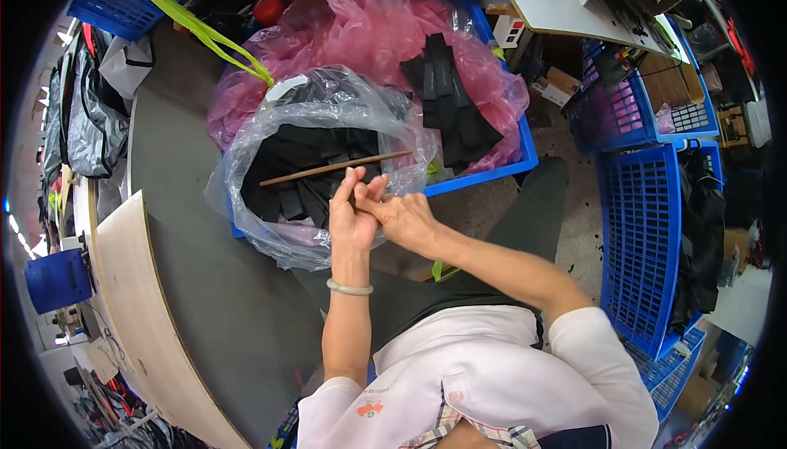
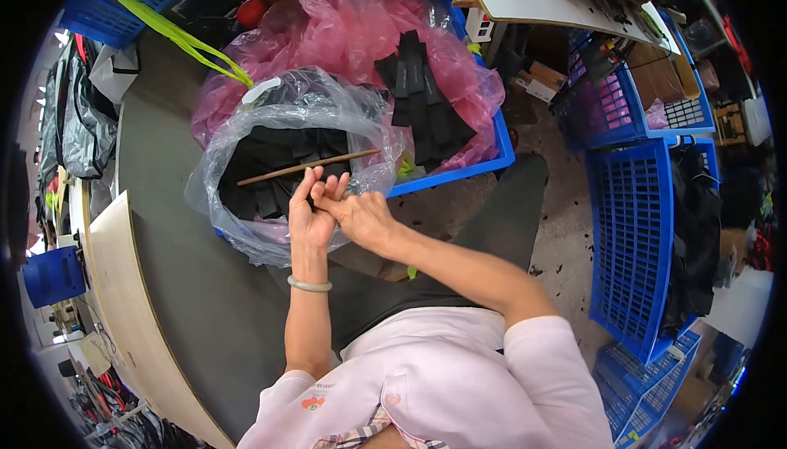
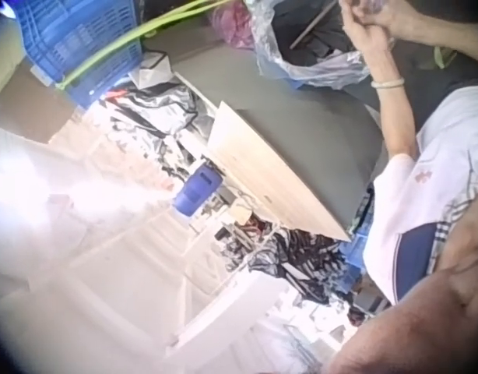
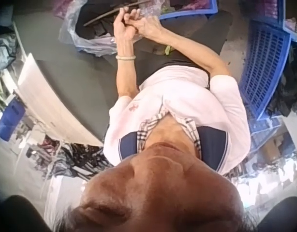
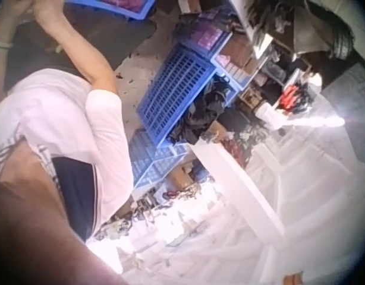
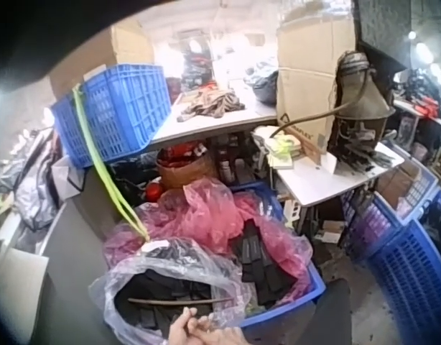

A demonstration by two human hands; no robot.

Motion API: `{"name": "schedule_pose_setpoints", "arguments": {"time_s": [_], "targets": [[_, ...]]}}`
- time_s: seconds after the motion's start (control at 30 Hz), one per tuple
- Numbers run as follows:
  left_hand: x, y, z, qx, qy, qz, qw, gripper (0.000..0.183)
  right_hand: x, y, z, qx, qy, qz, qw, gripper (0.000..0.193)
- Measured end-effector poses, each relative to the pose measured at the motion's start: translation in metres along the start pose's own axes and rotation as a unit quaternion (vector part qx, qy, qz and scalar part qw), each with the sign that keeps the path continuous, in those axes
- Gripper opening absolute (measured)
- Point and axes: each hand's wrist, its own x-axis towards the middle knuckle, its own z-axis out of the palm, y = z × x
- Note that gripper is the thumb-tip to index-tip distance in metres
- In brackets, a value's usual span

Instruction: Inspecting and sorting black fabric strips in a manufacturing facility.

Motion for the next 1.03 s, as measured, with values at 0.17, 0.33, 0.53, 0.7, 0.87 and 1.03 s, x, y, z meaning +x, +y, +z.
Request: {"name": "schedule_pose_setpoints", "arguments": {"time_s": [0.17,0.33,0.53,0.7,0.87,1.03], "targets": [[-0.013,0.021,-0.006,-0.1,-0.029,-0.067,0.992,0.041,-0.012,-0.013,-0.014,0.085,-0.104,0.029,0.991,0.051],[-0.019,0.015,0.006,-0.073,0.018,-0.076,0.994,0.044,-0.014,-0.016,-0.028,0.186,0.098,-0.065,0.975,0.053],[-0.022,0.012,0.006,-0.097,0.064,-0.104,0.988,0.044,-0.031,-0.016,-0.03,-0.004,-0.044,-0.018,0.999,0.056],[-0.018,-0.002,-0.008,-0.01,0.043,-0.039,0.998,0.04,-0.034,-0.014,-0.026,-0.053,-0.089,-0.013,0.995,0.046],[-0.012,-0.019,-0.017,0.04,0.013,-0.006,0.999,0.035,-0.005,-0.008,-0.002,0.003,-0.077,-0.036,0.996,0.017],[-0.026,0.011,-0.02,-0.097,0.019,-0.125,0.987,0.036,-0.01,-0.01,-0.009,0.062,-0.194,0.009,0.979,0.035]]}}
